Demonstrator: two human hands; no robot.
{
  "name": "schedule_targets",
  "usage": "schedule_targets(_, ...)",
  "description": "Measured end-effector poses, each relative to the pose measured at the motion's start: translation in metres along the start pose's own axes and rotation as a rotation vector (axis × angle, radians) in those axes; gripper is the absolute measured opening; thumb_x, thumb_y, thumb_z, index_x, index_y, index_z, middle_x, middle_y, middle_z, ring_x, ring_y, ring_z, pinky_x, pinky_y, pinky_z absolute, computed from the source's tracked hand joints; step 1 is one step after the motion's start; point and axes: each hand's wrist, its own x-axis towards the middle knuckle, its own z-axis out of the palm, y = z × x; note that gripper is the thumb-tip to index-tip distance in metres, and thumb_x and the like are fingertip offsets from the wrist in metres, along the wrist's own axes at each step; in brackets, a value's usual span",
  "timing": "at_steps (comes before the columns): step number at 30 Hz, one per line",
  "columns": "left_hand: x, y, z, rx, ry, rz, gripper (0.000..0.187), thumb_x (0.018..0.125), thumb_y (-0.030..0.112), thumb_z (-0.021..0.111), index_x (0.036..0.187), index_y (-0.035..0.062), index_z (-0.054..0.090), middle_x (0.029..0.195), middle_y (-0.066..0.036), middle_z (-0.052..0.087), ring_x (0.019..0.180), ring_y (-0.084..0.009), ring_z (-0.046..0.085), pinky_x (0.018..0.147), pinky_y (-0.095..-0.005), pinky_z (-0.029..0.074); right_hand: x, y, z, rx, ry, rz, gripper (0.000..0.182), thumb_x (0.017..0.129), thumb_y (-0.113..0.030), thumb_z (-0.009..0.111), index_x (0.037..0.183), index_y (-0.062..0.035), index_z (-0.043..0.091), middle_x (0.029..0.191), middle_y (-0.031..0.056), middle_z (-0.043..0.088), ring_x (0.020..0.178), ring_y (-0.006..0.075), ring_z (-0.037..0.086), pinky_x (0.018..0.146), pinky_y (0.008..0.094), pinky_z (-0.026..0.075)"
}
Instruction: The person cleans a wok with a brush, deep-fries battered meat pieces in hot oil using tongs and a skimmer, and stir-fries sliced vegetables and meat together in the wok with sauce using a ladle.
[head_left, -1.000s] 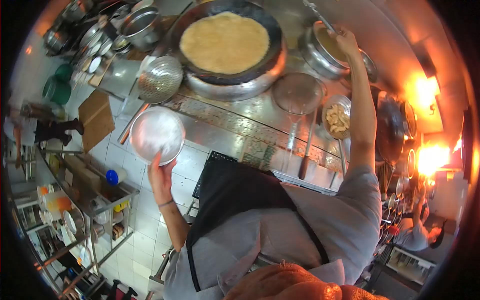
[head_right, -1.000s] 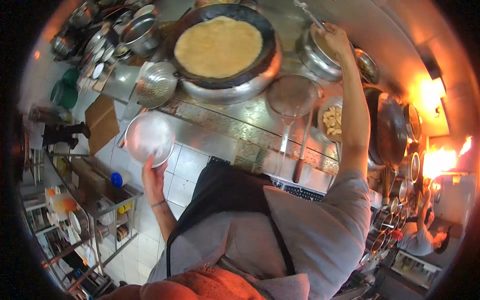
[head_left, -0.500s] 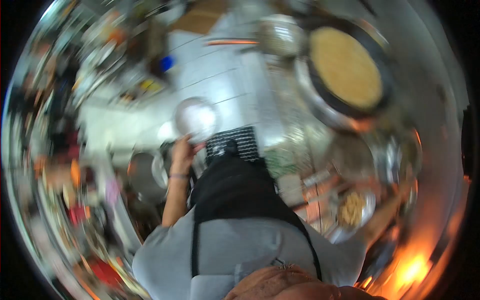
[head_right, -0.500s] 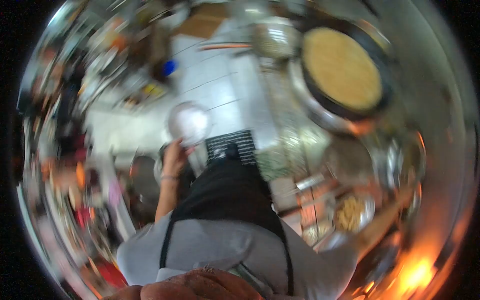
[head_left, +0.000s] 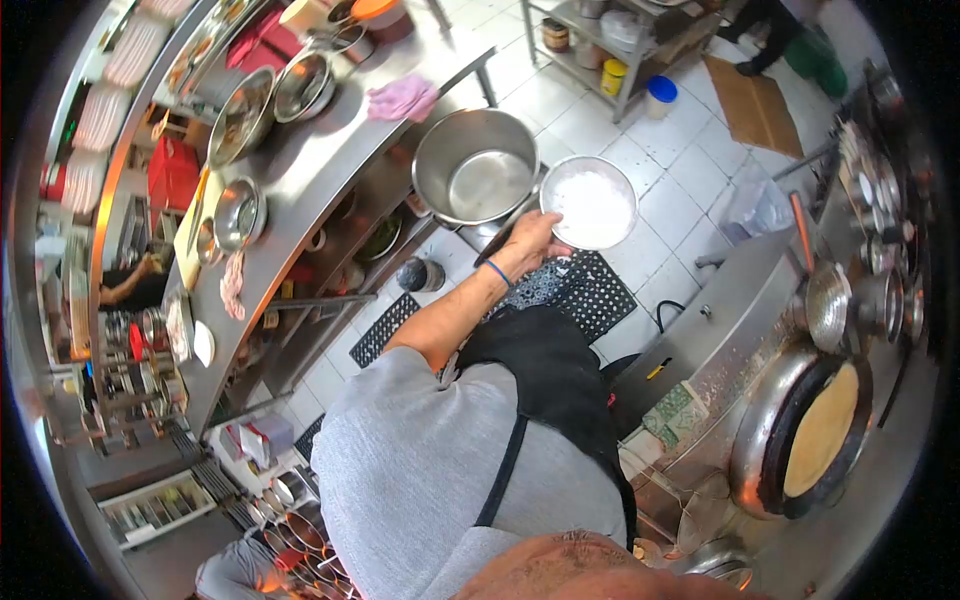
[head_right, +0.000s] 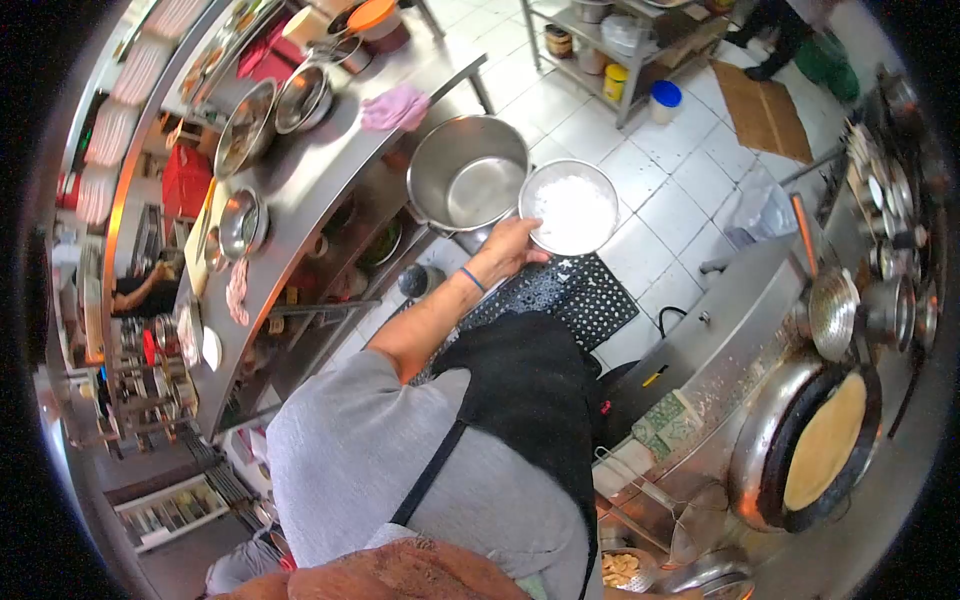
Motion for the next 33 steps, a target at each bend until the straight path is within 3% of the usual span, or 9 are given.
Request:
schedule_targets(8,-0.021,0.086,-0.223,-0.229,0.326,0.395,0.035,0.093,0.010,0.051,0.119,-0.0121,0.045,0.105,-0.023,0.060,0.071,-0.0310,0.066,0.051,-0.0385,0.060,-0.081,-0.100,-0.030,0.265,-0.191,-0.074,0.041,0.096,-0.027,0.048,0.126,-0.0011,0.059,0.119,0.0186,0.065,0.104,0.0362,0.063,0.095,0.0411,0.045)
schedule_targets(9,-0.030,0.101,-0.248,-0.231,0.357,0.393,0.037,0.096,0.014,0.048,0.125,-0.0086,0.045,0.111,-0.021,0.059,0.084,-0.0314,0.064,0.062,-0.0407,0.059,-0.092,-0.113,-0.035,0.306,-0.244,-0.080,0.041,0.096,-0.026,0.048,0.127,-0.0012,0.059,0.120,0.0186,0.065,0.105,0.0364,0.063,0.096,0.0410,0.045)
schedule_targets(13,-0.034,0.150,-0.352,-0.489,0.480,0.483,0.031,0.098,0.010,0.049,0.124,-0.0066,0.043,0.109,-0.021,0.057,0.080,-0.0318,0.065,0.063,-0.0383,0.061,-0.159,-0.174,-0.086,0.510,-0.559,-0.037,0.046,0.099,-0.025,0.045,0.137,-0.0015,0.053,0.126,0.0217,0.062,0.112,0.0366,0.061,0.096,0.0401,0.045)
schedule_targets(16,-0.023,0.179,-0.416,-0.658,0.517,0.575,0.042,0.098,0.018,0.054,0.127,-0.0083,0.037,0.113,-0.024,0.054,0.082,-0.0351,0.064,0.067,-0.0413,0.061,-0.201,-0.169,-0.060,0.680,-0.561,-0.083,0.045,0.097,-0.024,0.047,0.132,0.0040,0.054,0.112,0.0231,0.067,0.099,0.0331,0.064,0.091,0.0391,0.048)
schedule_targets(19,-0.017,0.186,-0.442,-0.605,0.478,0.594,0.057,0.098,0.034,0.057,0.132,-0.0067,0.035,0.117,-0.026,0.053,0.094,-0.0403,0.062,0.085,-0.0489,0.057,-0.241,-0.173,-0.063,0.769,-0.653,0.019,0.043,0.095,-0.024,0.049,0.125,0.0052,0.059,0.107,0.0190,0.069,0.090,0.0290,0.065,0.080,0.0396,0.051)
schedule_targets(21,-0.017,0.165,-0.437,-0.361,0.278,0.555,0.071,0.099,0.045,0.051,0.142,-0.0055,0.025,0.137,-0.031,0.037,0.118,-0.0452,0.052,0.102,-0.0491,0.048,-0.272,-0.207,-0.131,0.683,-0.821,0.123,0.038,0.095,-0.032,0.048,0.108,-0.0012,0.066,0.102,0.0147,0.068,0.088,0.0282,0.063,0.069,0.0400,0.053)
schedule_targets(24,-0.024,0.126,-0.383,-0.274,0.143,0.410,0.078,0.101,0.042,0.048,0.154,0.0031,0.006,0.153,-0.033,0.018,0.135,-0.0485,0.036,0.111,-0.0529,0.038,-0.305,-0.219,-0.128,1.026,-0.958,0.555,0.042,0.094,-0.026,0.049,0.133,-0.0092,0.050,0.101,0.0092,0.066,0.066,0.0180,0.054,0.057,0.0337,0.050)
schedule_targets(29,-0.008,0.044,-0.334,-0.048,0.165,0.169,0.061,0.098,0.044,0.053,0.138,-0.0005,0.040,0.131,-0.019,0.050,0.107,-0.0331,0.058,0.089,-0.0431,0.053,-0.313,-0.252,-0.162,1.339,-1.020,0.633,0.059,0.097,-0.014,0.050,0.151,-0.0075,0.027,0.096,0.0083,0.056,0.059,0.0101,0.046,0.045,0.0262,0.041)
schedule_targets(33,0.009,0.022,-0.324,0.115,0.169,0.121,0.048,0.099,0.031,0.053,0.133,-0.0007,0.045,0.119,-0.014,0.056,0.097,-0.0307,0.063,0.079,-0.0396,0.057,-0.309,-0.259,-0.155,1.249,-0.901,0.587,0.060,0.096,-0.011,0.049,0.150,-0.0016,0.026,0.089,0.0076,0.053,0.058,0.0114,0.047,0.042,0.0279,0.041)
